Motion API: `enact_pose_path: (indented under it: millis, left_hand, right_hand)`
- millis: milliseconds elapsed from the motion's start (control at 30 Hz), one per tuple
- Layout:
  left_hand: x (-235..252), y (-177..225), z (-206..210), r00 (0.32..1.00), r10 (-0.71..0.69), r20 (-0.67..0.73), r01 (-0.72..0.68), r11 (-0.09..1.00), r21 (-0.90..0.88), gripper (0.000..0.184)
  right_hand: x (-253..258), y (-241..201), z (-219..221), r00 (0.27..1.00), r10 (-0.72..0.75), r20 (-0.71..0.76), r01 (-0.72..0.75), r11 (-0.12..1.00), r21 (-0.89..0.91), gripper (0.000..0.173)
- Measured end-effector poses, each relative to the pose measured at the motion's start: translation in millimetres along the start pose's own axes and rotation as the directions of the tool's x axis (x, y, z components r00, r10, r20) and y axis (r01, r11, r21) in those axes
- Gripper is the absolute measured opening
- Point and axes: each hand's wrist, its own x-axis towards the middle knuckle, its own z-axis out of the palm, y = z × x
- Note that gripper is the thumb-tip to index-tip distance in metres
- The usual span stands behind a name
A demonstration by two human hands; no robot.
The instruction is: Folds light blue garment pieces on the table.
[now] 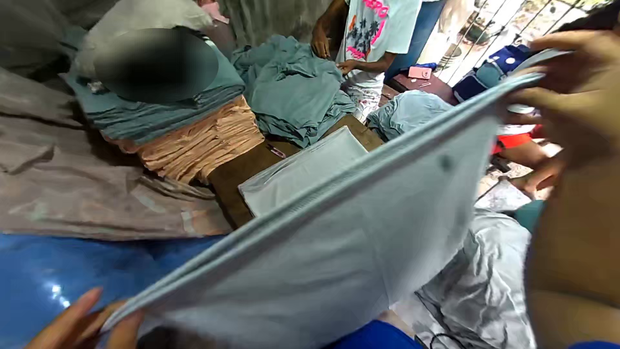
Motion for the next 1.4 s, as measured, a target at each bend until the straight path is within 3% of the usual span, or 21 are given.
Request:
enact_pose_path:
  millis: [100, 200, 400, 567, 700, 833, 867, 933, 1000, 1033, 1100, 1133, 1200, 1300, 1400]
  left_hand:
    - [51.2, -56.8, 80.9, 0.972, -0.173, -0.16, 0.196, 0.971, 0.139, 0.046]
    - [98.3, -120.7, 165.5, 0.849, -0.448, -0.279, 0.504, 0.845, 0.177, 0.041]
    - [118.2, -232.8, 282.0, 0.613, -0.691, -0.382, 0.789, 0.557, 0.258, 0.043]
    - [100.5, -271.9, 318.2, 0.608, -0.609, -0.509, 0.781, 0.344, 0.522, 0.044]
    - [100.0, -278.8, 322.5, 0.643, -0.538, -0.545, 0.756, 0.333, 0.563, 0.042]
    - [105.0, -283.6, 319.8, 0.616, -0.528, -0.584, 0.778, 0.291, 0.558, 0.044]
    - [112.1, -275.8, 320.6, 0.642, -0.499, -0.582, 0.762, 0.332, 0.557, 0.044]
    - [140.0, -248.0, 330.6, 0.78, -0.421, -0.463, 0.626, 0.53, 0.572, 0.039]
    - [170.2, -221.8, 365.3, 0.915, -0.346, -0.209, 0.404, 0.772, 0.491, 0.03]
    - [185.6, -213.8, 389.9, 0.942, -0.335, -0.037, 0.317, 0.844, 0.433, 0.025]
    - [215.9, -207.7, 445.2, 0.914, -0.297, 0.276, 0.201, 0.924, 0.326, 0.026]
    - [226.3, -209.0, 472.8, 0.904, -0.251, 0.347, 0.162, 0.951, 0.265, 0.026]
    - [243.0, -212.4, 517.7, 0.89, -0.191, 0.415, 0.118, 0.974, 0.194, 0.027]
    - [260.6, -211.0, 553.4, 0.815, -0.236, 0.529, 0.135, 0.965, 0.222, 0.032]
    - [256.6, -212.0, 566.6, 0.855, -0.201, 0.478, 0.088, 0.965, 0.249, 0.02]
  right_hand:
    - [57.7, 81.7, 66.6, 0.994, 0.103, 0.018, -0.104, 0.995, 0.013, 0.071]
    - [98.9, 174.3, 137.2, 0.96, 0.278, -0.037, -0.277, 0.96, 0.03, 0.077]
    - [111.2, 304.8, 245.2, 0.821, 0.57, -0.043, -0.559, 0.817, 0.142, 0.082]
    - [85.5, 355.9, 298.3, 0.774, 0.623, -0.114, -0.622, 0.781, 0.049, 0.07]
    - [70.2, 370.2, 317.3, 0.86, 0.426, -0.282, -0.432, 0.901, 0.046, 0.042]
    - [70.6, 375.8, 322.4, 0.876, 0.374, -0.304, -0.382, 0.923, 0.034, 0.038]
    - [71.2, 376.5, 321.9, 0.876, 0.379, -0.298, -0.388, 0.921, 0.031, 0.038]
    - [72.4, 377.3, 323.2, 0.88, 0.373, -0.293, -0.387, 0.922, 0.012, 0.038]
    - [70.8, 377.5, 326.3, 0.889, 0.343, -0.303, -0.361, 0.933, -0.002, 0.037]
    - [70.6, 378.0, 326.6, 0.889, 0.339, -0.307, -0.356, 0.935, 0.002, 0.037]
    - [71.4, 379.1, 327.2, 0.888, 0.335, -0.315, -0.35, 0.937, 0.009, 0.037]
    - [71.1, 379.2, 327.7, 0.886, 0.34, -0.314, -0.355, 0.935, 0.01, 0.037]
    - [71.2, 379.4, 327.2, 0.884, 0.344, -0.316, -0.359, 0.933, 0.012, 0.036]
    - [71.4, 378.5, 327.0, 0.882, 0.337, -0.329, -0.347, 0.937, 0.029, 0.035]
    - [70.7, 378.1, 328.3, 0.877, 0.342, -0.338, -0.356, 0.934, 0.02, 0.034]
